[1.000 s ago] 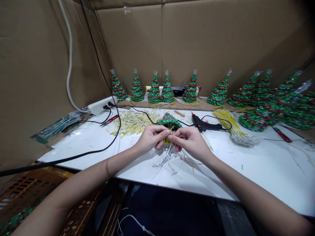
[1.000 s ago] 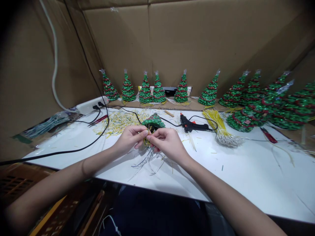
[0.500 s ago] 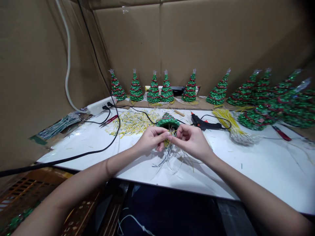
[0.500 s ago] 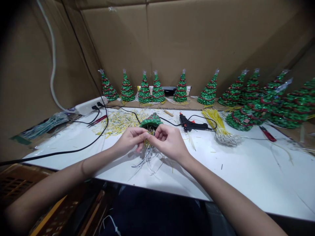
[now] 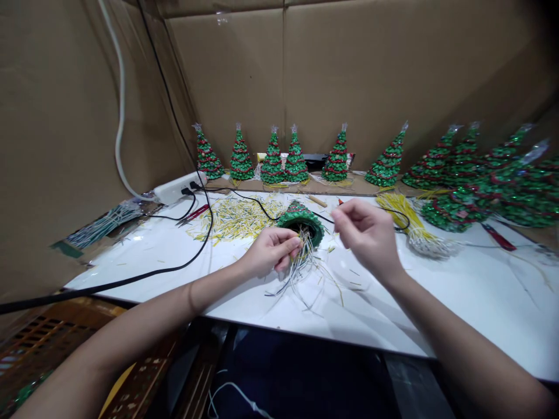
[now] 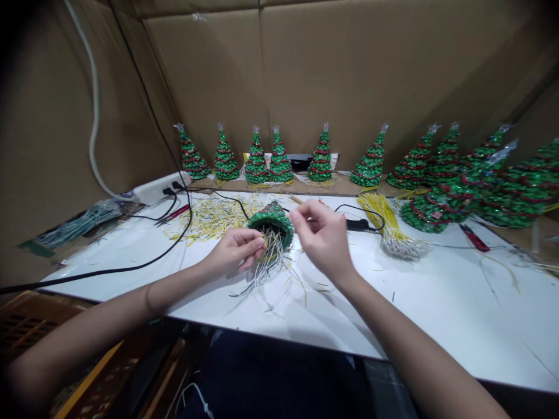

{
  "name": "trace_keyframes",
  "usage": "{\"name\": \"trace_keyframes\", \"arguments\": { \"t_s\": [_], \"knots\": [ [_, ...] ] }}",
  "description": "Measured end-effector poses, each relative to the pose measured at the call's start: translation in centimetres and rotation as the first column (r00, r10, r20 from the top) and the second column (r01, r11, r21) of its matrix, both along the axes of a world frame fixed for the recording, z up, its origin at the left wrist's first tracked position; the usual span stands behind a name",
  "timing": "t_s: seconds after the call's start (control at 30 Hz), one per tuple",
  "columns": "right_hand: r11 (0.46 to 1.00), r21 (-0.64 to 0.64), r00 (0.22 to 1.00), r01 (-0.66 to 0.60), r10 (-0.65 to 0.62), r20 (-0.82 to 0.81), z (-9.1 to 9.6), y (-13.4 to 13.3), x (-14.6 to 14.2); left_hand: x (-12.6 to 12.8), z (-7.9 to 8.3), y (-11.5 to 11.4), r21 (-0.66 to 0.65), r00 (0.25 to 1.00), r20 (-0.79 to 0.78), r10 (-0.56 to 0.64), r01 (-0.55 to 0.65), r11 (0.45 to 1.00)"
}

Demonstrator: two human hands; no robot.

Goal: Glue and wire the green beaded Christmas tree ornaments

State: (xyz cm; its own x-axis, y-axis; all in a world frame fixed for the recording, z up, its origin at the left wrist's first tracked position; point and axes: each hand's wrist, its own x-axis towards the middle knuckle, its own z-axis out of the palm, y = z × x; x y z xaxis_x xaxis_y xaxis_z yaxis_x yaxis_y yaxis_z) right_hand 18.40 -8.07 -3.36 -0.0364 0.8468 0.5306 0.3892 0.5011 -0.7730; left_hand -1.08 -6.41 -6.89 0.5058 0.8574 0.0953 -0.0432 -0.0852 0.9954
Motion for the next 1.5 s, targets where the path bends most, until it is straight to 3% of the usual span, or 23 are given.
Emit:
{"name": "trace_keyframes", "arguments": {
  "t_s": [0.1, 0.2, 0.3, 0.4, 0.53, 0.8, 1.0, 1.1, 1.17, 1.23, 1.43, 1.5],
  "knots": [
    [0.996, 0.01, 0.987, 0.093, -0.094, 0.132, 0.8, 0.7, 1.2, -0.1, -0.2, 0.2, -0.004, 1.0, 0.016, 0.007, -0.007, 1.0],
    [0.991, -0.1, 0.92, -0.09, 0.121, 0.372, 0.9, 1.3, 1.8, -0.1, -0.1, 0.3, 0.012, 1.0, 0.01, 0.013, -0.013, 1.0],
    [0.919, -0.277, 0.747, -0.281, 0.391, 0.538, 0.6, 1.5, 1.9, -0.1, 0.0, 0.4, 0.013, 1.0, 0.022, 0.02, -0.021, 1.0],
    [0.884, -0.378, 0.596, -0.276, 0.466, 0.654, 0.3, 1.6, 2.0, -0.1, -0.1, 0.5, 0.009, 0.999, 0.034, 0.012, -0.012, 1.0],
    [0.884, -0.418, 0.529, -0.209, 0.462, 0.712, -0.2, 1.7, 2.1, -0.1, 0.0, 0.5, 0.017, 1.0, 0.025, 0.012, -0.013, 1.0],
    [0.825, -0.48, 0.535, -0.297, 0.56, 0.632, -0.4, 1.4, 1.8, -0.1, 0.2, 0.4, 0.031, 1.0, 0.028, 0.006, -0.007, 0.999],
    [0.798, -0.48, 0.714, -0.366, 0.571, 0.405, 0.4, 2.1, 2.5, -0.2, 0.0, 0.6, 0.021, 0.999, 0.036, 0.008, -0.009, 1.0],
    [0.735, -0.551, 0.796, -0.395, 0.573, 0.194, 0.9, 2.1, 2.7, -0.2, 0.0, 0.6, 0.026, 0.999, 0.033, 0.013, -0.014, 1.0],
    [0.673, -0.593, 0.806, -0.443, 0.588, 0.066, 1.2, 1.9, 2.6, -0.2, 0.1, 0.6, 0.027, 0.999, 0.036, 0.014, -0.015, 1.0],
    [0.648, -0.595, 0.798, -0.476, 0.603, 0.018, 1.2, 1.8, 2.5, -0.2, 0.1, 0.6, 0.027, 0.999, 0.041, 0.009, -0.01, 1.0],
    [0.752, -0.485, 0.849, -0.447, 0.527, 0.033, 0.2, 1.8, 1.8, -0.1, 0.1, 0.6, -0.004, 0.998, 0.054, 0.016, -0.015, 1.0],
    [0.764, -0.449, 0.859, -0.463, 0.511, -0.017, -0.2, 1.7, 1.3, -0.1, 0.1, 0.6, 0.004, 0.998, 0.053, 0.024, -0.024, 1.0]
  ]
}}
